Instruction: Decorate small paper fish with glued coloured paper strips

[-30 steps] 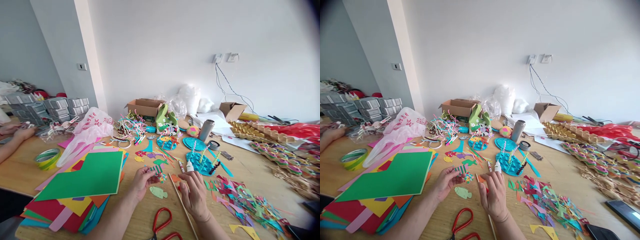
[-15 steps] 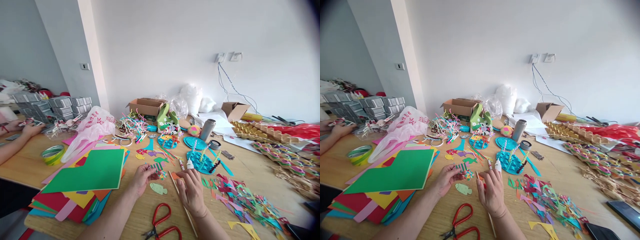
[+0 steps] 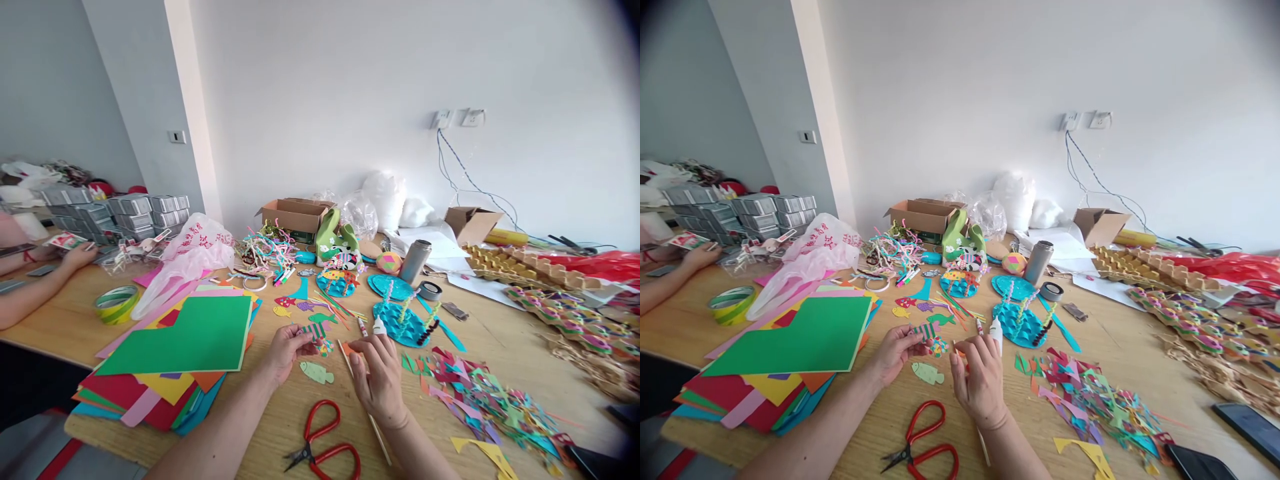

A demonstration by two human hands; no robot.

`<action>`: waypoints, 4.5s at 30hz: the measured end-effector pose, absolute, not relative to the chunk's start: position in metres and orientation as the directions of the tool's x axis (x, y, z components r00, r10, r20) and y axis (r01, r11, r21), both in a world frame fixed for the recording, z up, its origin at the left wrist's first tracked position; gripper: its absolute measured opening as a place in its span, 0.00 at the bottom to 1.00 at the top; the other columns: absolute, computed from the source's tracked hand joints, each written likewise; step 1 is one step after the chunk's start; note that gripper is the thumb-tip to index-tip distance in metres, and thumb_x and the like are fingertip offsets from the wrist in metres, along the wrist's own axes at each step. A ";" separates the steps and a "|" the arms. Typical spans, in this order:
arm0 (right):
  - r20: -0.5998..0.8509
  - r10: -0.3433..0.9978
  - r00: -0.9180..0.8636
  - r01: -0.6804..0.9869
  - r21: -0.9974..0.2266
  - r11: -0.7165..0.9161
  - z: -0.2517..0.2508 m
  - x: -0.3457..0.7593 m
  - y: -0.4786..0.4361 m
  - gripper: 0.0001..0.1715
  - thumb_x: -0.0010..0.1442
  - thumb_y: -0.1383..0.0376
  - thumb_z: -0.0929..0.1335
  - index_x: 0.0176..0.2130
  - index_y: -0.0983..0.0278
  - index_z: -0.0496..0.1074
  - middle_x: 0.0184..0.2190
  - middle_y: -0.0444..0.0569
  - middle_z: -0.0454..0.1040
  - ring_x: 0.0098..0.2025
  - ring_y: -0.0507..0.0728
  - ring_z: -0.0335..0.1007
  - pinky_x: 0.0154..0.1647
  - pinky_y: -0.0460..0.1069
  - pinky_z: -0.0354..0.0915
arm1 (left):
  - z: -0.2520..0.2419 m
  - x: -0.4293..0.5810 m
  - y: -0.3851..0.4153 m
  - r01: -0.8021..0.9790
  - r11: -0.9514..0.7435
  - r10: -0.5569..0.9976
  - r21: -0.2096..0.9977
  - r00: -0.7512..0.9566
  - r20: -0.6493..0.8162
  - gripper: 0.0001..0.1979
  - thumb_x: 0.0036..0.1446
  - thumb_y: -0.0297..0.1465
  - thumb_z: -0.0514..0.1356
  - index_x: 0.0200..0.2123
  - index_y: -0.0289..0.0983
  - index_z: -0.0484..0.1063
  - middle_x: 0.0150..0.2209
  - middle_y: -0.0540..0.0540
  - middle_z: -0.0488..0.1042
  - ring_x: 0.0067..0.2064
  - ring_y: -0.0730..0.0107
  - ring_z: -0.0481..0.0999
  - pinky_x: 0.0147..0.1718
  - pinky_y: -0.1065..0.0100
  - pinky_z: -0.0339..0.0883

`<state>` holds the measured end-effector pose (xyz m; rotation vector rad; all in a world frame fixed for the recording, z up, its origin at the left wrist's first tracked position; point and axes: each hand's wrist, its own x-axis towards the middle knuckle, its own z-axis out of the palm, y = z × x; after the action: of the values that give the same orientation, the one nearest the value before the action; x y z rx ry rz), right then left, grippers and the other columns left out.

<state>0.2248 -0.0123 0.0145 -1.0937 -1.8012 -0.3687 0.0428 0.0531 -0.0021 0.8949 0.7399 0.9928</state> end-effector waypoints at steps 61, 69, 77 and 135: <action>0.231 0.968 0.094 0.151 -0.965 0.215 -0.021 0.205 0.004 0.17 0.54 0.53 0.71 0.28 0.63 0.70 0.26 0.46 0.71 0.30 0.55 0.65 0.34 0.49 0.63 | -0.004 0.049 0.040 -0.200 0.140 0.883 0.970 0.468 -0.031 0.17 0.40 0.40 0.70 0.30 0.32 0.78 0.28 0.45 0.76 0.31 0.69 0.72 0.34 0.68 0.65; 0.191 0.982 -0.016 0.210 -0.959 0.190 -0.017 0.208 0.005 0.16 0.52 0.53 0.71 0.27 0.64 0.71 0.25 0.47 0.72 0.29 0.55 0.65 0.31 0.49 0.62 | -0.003 0.048 0.041 -0.127 0.077 0.888 0.989 0.460 -0.010 0.14 0.42 0.38 0.68 0.27 0.33 0.74 0.29 0.46 0.74 0.29 0.73 0.69 0.30 0.71 0.62; 0.170 0.984 -0.061 0.200 -0.963 0.179 -0.014 0.206 0.004 0.18 0.54 0.52 0.70 0.29 0.64 0.72 0.27 0.47 0.73 0.32 0.56 0.68 0.34 0.49 0.64 | -0.005 0.046 0.042 -0.102 0.048 0.901 0.994 0.434 0.001 0.13 0.44 0.38 0.66 0.25 0.33 0.73 0.33 0.44 0.77 0.29 0.73 0.70 0.29 0.71 0.62; 0.022 0.976 0.217 -0.135 -0.990 0.052 -0.019 0.211 0.009 0.17 0.51 0.50 0.72 0.31 0.62 0.78 0.28 0.48 0.75 0.31 0.54 0.67 0.34 0.50 0.63 | -0.006 0.037 0.052 -0.240 0.300 0.900 0.923 0.393 -0.190 0.13 0.36 0.32 0.68 0.27 0.31 0.74 0.26 0.48 0.74 0.28 0.73 0.73 0.33 0.69 0.66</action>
<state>0.2114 0.0090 -0.0195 -1.1749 -0.9672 1.0865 0.0374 0.0520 -0.0057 0.9654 0.8392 0.8874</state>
